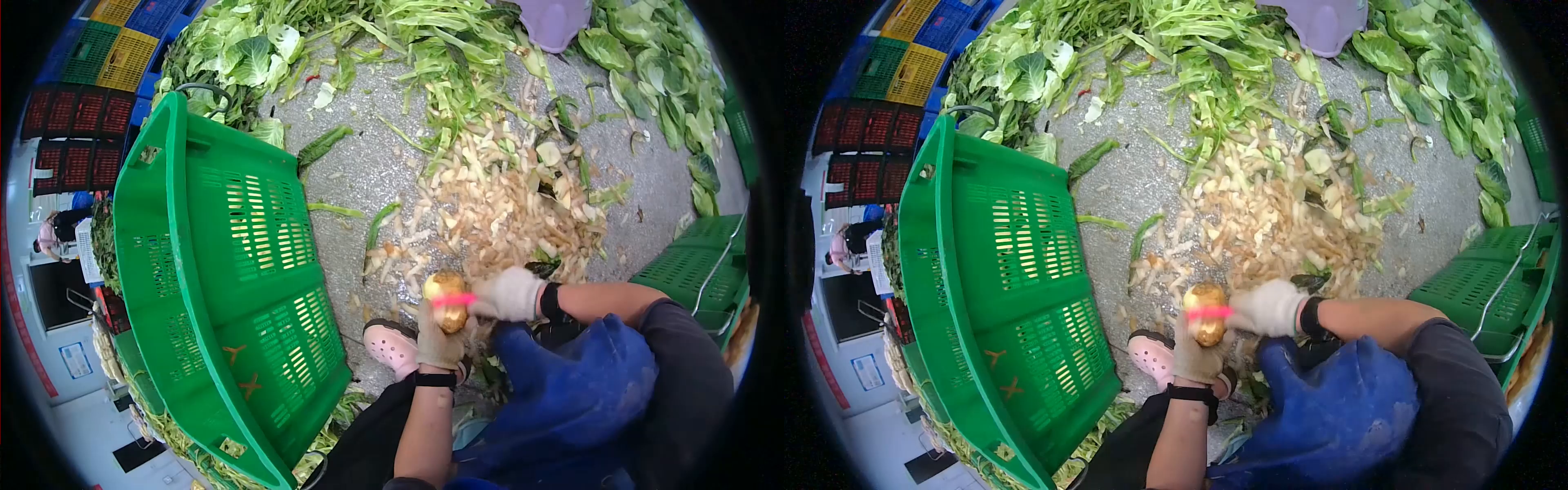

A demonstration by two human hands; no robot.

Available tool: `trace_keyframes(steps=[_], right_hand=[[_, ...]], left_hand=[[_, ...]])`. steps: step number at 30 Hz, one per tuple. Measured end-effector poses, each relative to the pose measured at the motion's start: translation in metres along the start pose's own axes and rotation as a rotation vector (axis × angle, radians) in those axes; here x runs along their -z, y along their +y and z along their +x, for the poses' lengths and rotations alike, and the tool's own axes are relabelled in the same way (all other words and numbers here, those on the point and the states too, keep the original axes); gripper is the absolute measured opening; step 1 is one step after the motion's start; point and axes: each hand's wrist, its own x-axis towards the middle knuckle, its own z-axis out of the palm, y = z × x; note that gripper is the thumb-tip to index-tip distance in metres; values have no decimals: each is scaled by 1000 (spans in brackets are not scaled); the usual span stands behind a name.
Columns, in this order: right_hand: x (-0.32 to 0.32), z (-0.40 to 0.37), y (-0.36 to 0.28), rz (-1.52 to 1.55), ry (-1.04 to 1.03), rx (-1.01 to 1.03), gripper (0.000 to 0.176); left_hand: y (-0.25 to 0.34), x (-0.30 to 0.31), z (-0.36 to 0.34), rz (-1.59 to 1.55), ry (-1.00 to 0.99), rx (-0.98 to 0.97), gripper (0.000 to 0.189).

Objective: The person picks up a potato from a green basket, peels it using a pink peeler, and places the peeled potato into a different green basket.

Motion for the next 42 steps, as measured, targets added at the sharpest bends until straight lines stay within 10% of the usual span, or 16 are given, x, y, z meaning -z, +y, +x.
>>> trace_keyframes(steps=[2, 8, 11, 17, 19, 24, 42], right_hand=[[28, 20, 9, -116, -166, -350, 43], [15, 4, -17, -86, -109, 57, 43], [21, 18, 10, -62, -73, -224, 42], [3, 7, 0, -36, -100, -34, 41], [11, 19, 23, 67, -136, -341, 41], [-8, 3, 3, 107, 5, -104, 44], [-13, -8, 0, 236, 4, -240, 44]], left_hand=[[2, -17, -11, 83, 153, 23, 48], [-1, -2, -2, 43, 82, 43, 48], [-7, -7, -11, 375, -14, -228, 49], [-9, 9, -2, 82, 124, 10, 54], [-10, 7, 0, 95, 104, 7, 54], [-14, 2, 5, 118, 29, -50, 50], [-35, 17, 2, 257, -155, -186, 51]])
